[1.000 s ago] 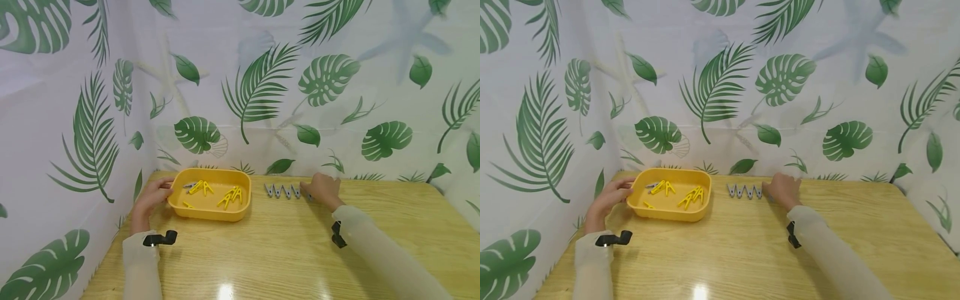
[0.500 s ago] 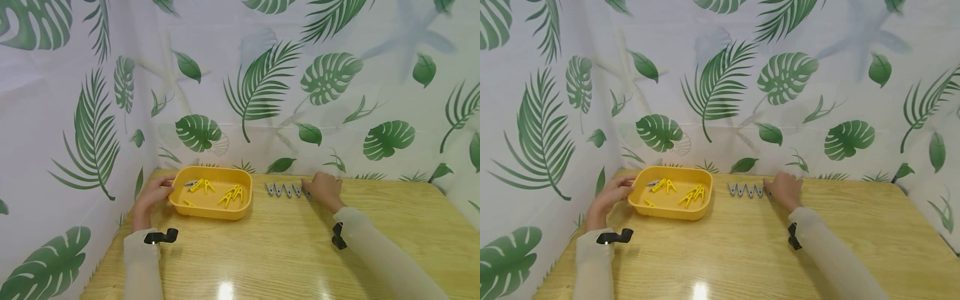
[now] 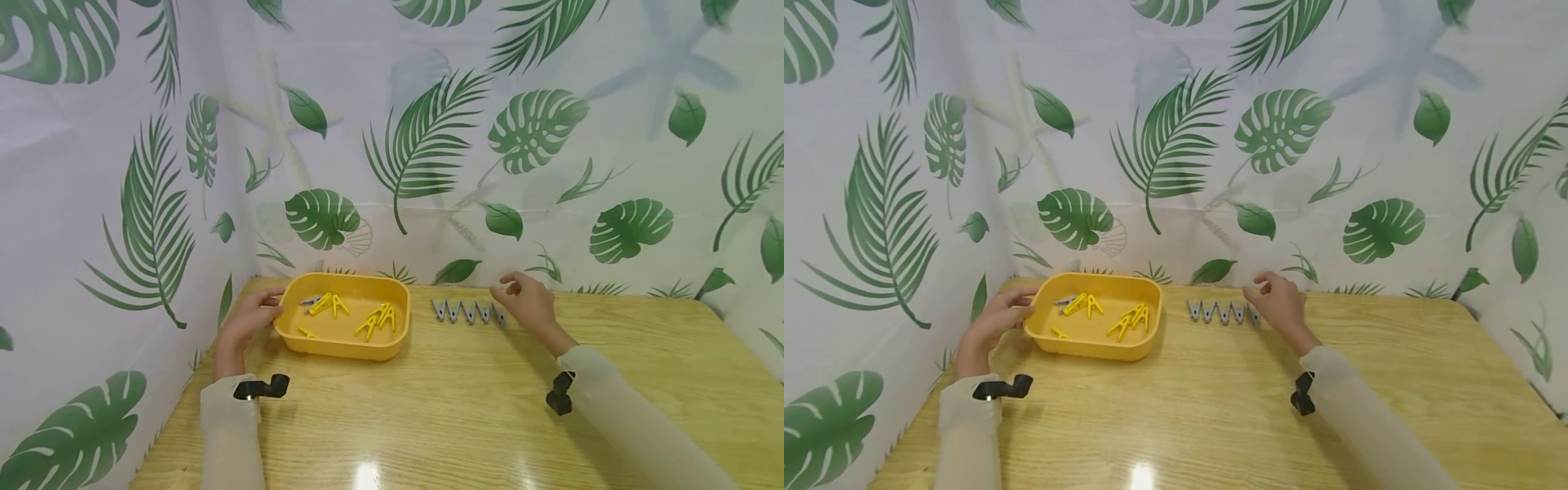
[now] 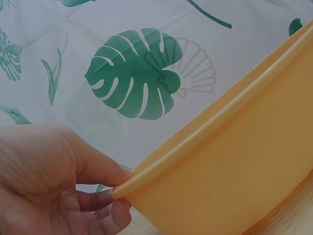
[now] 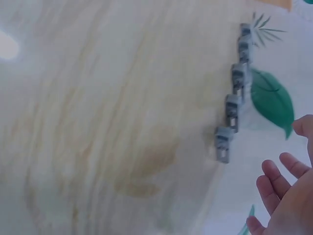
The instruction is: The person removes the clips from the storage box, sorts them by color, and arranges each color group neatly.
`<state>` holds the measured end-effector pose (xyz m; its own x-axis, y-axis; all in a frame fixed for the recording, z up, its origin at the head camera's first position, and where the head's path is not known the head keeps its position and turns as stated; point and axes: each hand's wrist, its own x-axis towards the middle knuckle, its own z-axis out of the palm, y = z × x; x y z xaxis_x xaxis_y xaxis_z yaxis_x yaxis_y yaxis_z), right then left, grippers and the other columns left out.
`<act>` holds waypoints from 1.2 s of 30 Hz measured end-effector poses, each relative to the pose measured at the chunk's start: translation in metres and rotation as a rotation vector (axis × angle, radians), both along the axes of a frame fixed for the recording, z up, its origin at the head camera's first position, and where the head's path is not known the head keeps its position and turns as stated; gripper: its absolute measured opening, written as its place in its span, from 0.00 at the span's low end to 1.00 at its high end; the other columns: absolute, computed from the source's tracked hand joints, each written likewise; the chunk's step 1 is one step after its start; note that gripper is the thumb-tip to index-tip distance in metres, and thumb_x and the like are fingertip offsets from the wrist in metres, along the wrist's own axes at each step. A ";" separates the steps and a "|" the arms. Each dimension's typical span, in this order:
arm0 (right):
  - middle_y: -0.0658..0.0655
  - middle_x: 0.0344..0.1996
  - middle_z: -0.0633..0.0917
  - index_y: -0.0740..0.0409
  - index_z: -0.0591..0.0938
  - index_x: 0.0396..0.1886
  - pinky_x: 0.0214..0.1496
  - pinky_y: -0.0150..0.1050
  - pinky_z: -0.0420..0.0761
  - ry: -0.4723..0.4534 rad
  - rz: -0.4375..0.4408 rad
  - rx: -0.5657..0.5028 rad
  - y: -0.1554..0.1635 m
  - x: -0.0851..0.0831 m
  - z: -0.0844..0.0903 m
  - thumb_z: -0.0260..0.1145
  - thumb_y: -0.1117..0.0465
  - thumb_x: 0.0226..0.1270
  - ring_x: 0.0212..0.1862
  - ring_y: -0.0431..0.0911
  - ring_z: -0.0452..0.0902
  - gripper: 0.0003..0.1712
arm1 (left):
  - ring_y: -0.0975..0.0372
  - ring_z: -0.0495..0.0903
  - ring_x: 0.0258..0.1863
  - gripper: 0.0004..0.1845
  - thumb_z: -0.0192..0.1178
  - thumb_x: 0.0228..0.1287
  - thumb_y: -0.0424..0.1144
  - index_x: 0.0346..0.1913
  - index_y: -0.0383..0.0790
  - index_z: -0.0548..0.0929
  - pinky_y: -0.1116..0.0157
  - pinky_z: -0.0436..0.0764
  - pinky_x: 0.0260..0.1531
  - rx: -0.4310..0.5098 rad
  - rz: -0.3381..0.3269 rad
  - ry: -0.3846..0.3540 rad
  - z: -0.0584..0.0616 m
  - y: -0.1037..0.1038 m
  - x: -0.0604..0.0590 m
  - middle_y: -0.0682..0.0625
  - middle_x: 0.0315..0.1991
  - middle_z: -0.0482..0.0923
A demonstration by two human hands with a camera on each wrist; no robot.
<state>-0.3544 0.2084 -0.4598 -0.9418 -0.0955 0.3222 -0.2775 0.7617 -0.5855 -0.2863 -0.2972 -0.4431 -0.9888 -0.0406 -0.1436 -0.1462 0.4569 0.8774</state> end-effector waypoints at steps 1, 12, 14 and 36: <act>0.68 0.40 0.87 0.65 0.82 0.54 0.52 0.63 0.73 -0.002 0.020 -0.020 -0.002 0.000 0.002 0.66 0.50 0.72 0.44 0.61 0.81 0.23 | 0.50 0.76 0.49 0.28 0.50 0.74 0.31 0.75 0.29 0.64 0.70 0.79 0.39 0.004 -0.002 -0.002 0.000 -0.001 0.001 0.30 0.62 0.69; 0.69 0.51 0.81 0.62 0.73 0.71 0.61 0.60 0.74 -0.069 0.194 -0.160 -0.042 0.008 0.028 0.65 0.53 0.73 0.56 0.62 0.74 0.32 | 0.49 0.76 0.51 0.29 0.49 0.74 0.30 0.75 0.29 0.64 0.68 0.79 0.42 0.006 0.006 -0.006 0.001 -0.008 0.002 0.30 0.63 0.68; 0.69 0.52 0.81 0.60 0.72 0.72 0.61 0.61 0.74 -0.064 0.218 -0.172 -0.054 0.010 0.034 0.66 0.53 0.73 0.56 0.63 0.74 0.32 | 0.48 0.76 0.52 0.28 0.49 0.74 0.30 0.75 0.29 0.64 0.69 0.79 0.42 0.009 0.005 -0.002 0.001 -0.008 0.001 0.30 0.64 0.68; 0.64 0.50 0.83 0.59 0.81 0.62 0.61 0.57 0.78 -0.062 0.521 -0.205 -0.218 0.027 0.060 0.69 0.59 0.69 0.54 0.61 0.79 0.23 | 0.55 0.77 0.37 0.28 0.55 0.67 0.28 0.70 0.25 0.67 0.58 0.82 0.39 0.035 -0.069 0.008 0.003 -0.007 0.002 0.35 0.51 0.74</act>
